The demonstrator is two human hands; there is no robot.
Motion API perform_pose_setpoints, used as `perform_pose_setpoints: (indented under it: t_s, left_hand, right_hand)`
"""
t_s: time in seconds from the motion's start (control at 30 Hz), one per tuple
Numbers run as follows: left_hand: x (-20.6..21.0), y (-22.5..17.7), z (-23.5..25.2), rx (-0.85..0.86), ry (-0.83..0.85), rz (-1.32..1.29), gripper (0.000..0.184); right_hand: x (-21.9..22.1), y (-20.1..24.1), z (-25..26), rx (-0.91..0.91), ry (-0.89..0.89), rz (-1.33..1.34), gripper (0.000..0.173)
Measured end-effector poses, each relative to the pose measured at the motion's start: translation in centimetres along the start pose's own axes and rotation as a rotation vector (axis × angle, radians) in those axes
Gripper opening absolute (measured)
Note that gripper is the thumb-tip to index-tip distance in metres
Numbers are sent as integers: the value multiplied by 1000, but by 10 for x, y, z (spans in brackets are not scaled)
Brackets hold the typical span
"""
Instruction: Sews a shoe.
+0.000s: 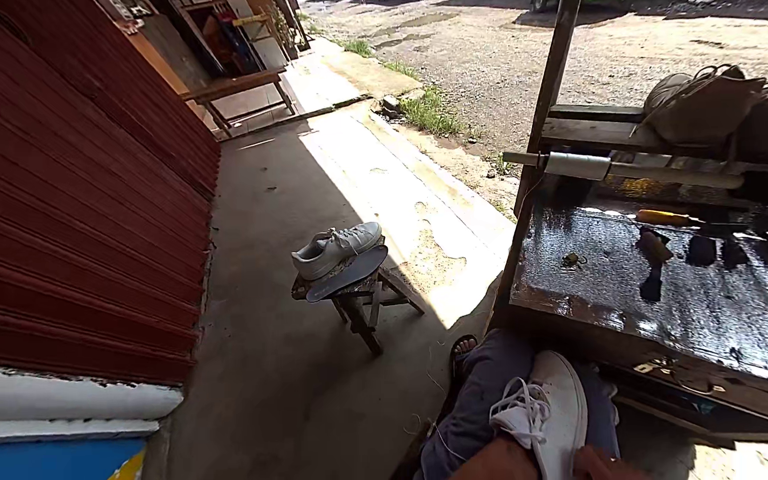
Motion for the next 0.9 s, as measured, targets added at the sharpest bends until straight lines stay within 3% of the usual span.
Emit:
perform_pose_setpoints:
  t_s: [0.17,0.23,0.37,0.47,0.63,0.77,0.9]
  left_hand:
    - [-9,-3,8,-150,134,79,30]
    - [-12,-5,1,-180,223,160,32]
    - [-6,8,-6,-161,213,144,26]
    - [-1,8,-4,-109,204,87,20]
    - [-2,9,0,-154,48,74,19]
    - [-4,10,-7,-128,-255,26,25]
    - [-3,11,-9,-101,-231,50,22]
  right_hand:
    - [6,4,-4,27,-214,16,12]
    - [7,7,-8,56,-135,38,17]
    - [4,-5,-7,8,72,92,22]
    - [2,-14,-2,62,132,77,28]
    - [-1,-46,-4,226,13,-43,64]
    - [5,-93,-38,456,3,31,65]
    - [26,-145,-83,717,70,78,68]
Point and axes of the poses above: each hand's wrist, its own z-axis towards the middle knuckle, its own x-axis out of the palm, y = z × x, the point moved 6 cm from there along z, towards the middle knuckle, and after that the axes turned 12 degrees about x, right-handed, at the moved point
